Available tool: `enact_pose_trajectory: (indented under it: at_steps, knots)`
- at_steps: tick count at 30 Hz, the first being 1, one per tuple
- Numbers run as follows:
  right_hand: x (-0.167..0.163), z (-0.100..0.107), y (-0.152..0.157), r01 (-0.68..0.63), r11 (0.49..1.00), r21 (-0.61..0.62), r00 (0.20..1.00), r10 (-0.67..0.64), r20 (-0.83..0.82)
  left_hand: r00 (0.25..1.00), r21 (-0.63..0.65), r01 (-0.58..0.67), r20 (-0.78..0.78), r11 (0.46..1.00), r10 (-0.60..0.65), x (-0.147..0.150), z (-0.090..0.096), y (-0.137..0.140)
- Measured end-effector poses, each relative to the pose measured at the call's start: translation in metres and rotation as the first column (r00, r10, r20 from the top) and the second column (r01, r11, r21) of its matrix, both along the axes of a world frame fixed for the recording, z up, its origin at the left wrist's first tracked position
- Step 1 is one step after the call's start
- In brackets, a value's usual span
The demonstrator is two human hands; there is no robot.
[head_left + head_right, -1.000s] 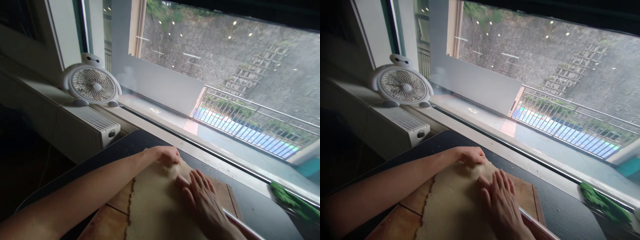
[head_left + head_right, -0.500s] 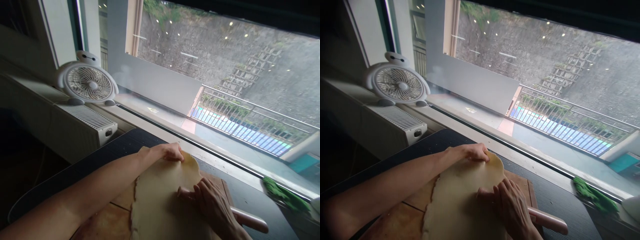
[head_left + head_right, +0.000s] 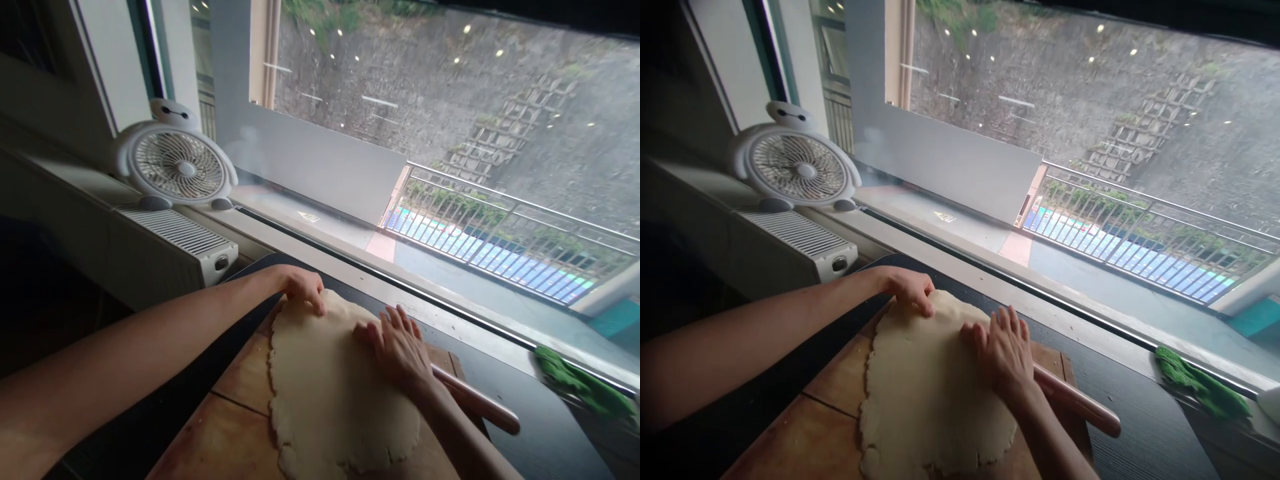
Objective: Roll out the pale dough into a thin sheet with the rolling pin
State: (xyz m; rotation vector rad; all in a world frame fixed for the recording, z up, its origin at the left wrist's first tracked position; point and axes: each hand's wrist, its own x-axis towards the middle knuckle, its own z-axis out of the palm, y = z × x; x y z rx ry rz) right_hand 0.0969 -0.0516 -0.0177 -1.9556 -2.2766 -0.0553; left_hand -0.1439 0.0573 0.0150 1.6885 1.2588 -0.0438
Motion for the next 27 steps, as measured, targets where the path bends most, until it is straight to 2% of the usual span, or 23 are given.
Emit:
enact_pose_trajectory:
  at_steps: [3, 5, 8, 10, 13, 16, 18, 20, 21, 25, 27]
  knots:
    - [-0.001, 0.008, 0.014, 0.055, 0.997, -0.058, 0.998, -0.056, -0.013, 0.998, 0.05, -0.062, 0.006, 0.997, 0.062, -0.006, -0.006, -0.011]
    - [-0.002, 0.01, 0.001, -0.029, 0.994, -0.104, 0.999, 0.026, -0.023, 0.998, 0.022, -0.058, 0.015, 0.998, 0.058, -0.013, -0.008, -0.025]
    - [0.0, 0.007, -0.024, -0.201, 0.962, -0.184, 0.979, 0.195, -0.054, 0.997, -0.109, 0.017, 0.08, 0.994, -0.008, -0.027, -0.01, -0.046]
    - [0.001, 0.006, -0.022, -0.177, 0.973, -0.146, 0.984, 0.175, -0.029, 0.991, -0.132, 0.013, 0.132, 0.991, 0.005, -0.031, -0.01, -0.051]
    - [-0.003, 0.006, 0.001, -0.035, 0.998, -0.043, 0.999, 0.036, 0.015, 0.967, -0.066, -0.147, 0.2, 0.987, 0.157, -0.022, -0.004, -0.04]
    - [-0.005, 0.003, -0.002, -0.03, 0.996, -0.08, 1.0, 0.031, 0.006, 0.936, -0.044, -0.275, 0.216, 0.96, 0.278, 0.002, 0.003, -0.022]
    - [-0.001, -0.002, -0.024, -0.119, 0.983, -0.136, 0.993, 0.12, -0.005, 0.948, -0.045, -0.25, 0.194, 0.967, 0.254, 0.017, 0.005, -0.014]
    - [0.003, -0.004, -0.04, -0.189, 0.969, -0.158, 0.982, 0.191, -0.002, 0.974, -0.031, -0.163, 0.155, 0.986, 0.165, 0.03, 0.004, -0.011]
    - [0.004, -0.004, -0.04, -0.181, 0.973, -0.146, 0.983, 0.183, 0.003, 0.984, -0.008, -0.117, 0.134, 0.993, 0.117, 0.035, 0.003, -0.011]
    - [0.0, 0.004, -0.007, 0.056, 0.991, -0.119, 0.998, -0.058, -0.012, 0.997, 0.097, -0.027, 0.068, 0.995, 0.021, 0.048, 0.006, -0.018]
    - [-0.003, 0.006, -0.003, 0.075, 0.986, -0.146, 0.997, -0.079, -0.02, 0.997, 0.135, -0.02, 0.072, 0.991, 0.01, 0.05, 0.009, -0.022]
